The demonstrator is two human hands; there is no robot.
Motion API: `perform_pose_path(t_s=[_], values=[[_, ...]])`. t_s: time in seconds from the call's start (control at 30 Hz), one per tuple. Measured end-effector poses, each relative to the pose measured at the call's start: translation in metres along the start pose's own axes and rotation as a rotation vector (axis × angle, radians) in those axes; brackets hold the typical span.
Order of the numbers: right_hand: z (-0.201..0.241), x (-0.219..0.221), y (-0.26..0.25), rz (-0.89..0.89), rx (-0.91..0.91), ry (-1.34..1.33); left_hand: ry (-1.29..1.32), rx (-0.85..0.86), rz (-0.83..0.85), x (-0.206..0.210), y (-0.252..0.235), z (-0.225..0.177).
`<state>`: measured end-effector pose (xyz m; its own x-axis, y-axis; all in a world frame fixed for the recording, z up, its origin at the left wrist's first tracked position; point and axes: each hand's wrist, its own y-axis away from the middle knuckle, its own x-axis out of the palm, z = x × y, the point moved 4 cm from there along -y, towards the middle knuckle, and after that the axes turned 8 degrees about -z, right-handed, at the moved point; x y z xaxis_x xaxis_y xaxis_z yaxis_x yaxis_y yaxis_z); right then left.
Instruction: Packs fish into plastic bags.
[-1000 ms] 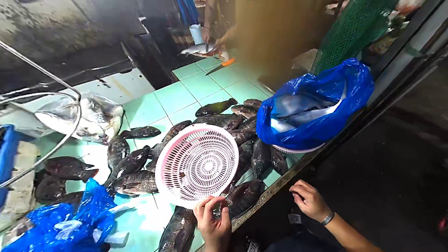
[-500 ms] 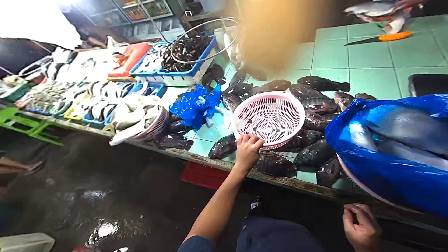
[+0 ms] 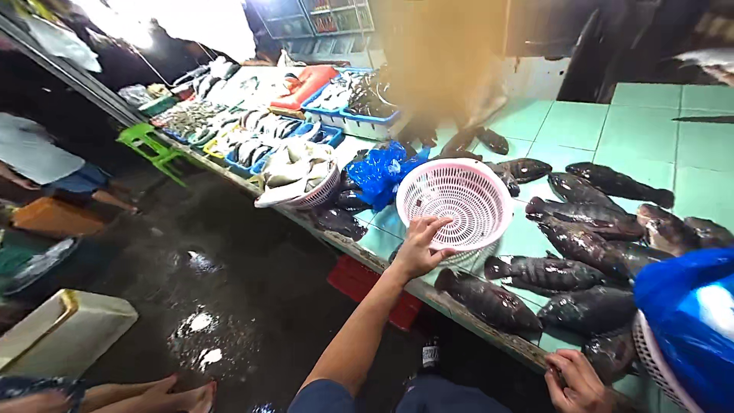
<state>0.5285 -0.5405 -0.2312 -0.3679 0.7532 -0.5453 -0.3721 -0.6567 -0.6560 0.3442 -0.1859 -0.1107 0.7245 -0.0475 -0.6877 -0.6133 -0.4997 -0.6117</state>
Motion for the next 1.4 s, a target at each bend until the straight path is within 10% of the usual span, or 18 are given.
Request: perform_pose_path(t_s=[0.17, 0.33, 0.47, 0.7, 0.97, 1.13, 1.4], values=[[0.037, 0.042, -0.019, -0.012, 0.091, 0.048, -0.209, -0.481, -0.335, -0.064, -0.094, 0.152], [0.073, 0.085, -0.043, -0.016, 0.180, 0.054, -0.379, -0.768, 0.156, 0.003, -0.145, 0.278], [0.084, 0.098, -0.049, -0.051, 0.298, 0.101, -0.507, -0.699, 0.392, 0.054, -0.130, 0.299], [0.082, 0.113, -0.056, -0.076, 0.318, 0.058, -0.345, -0.473, 0.341, 0.036, -0.100, 0.294], [0.080, 0.126, -0.096, -0.112, 0.114, -0.121, 0.156, -0.473, -0.404, -0.104, -0.096, 0.250], [0.096, 0.134, -0.110, -0.014, 0.032, -0.421, -0.083, -0.412, -0.370, -0.178, -0.057, 0.158], [0.162, 0.129, -0.151, 0.233, -0.170, -0.588, -0.111, -0.680, -0.353, -0.185, 0.098, 0.003]])
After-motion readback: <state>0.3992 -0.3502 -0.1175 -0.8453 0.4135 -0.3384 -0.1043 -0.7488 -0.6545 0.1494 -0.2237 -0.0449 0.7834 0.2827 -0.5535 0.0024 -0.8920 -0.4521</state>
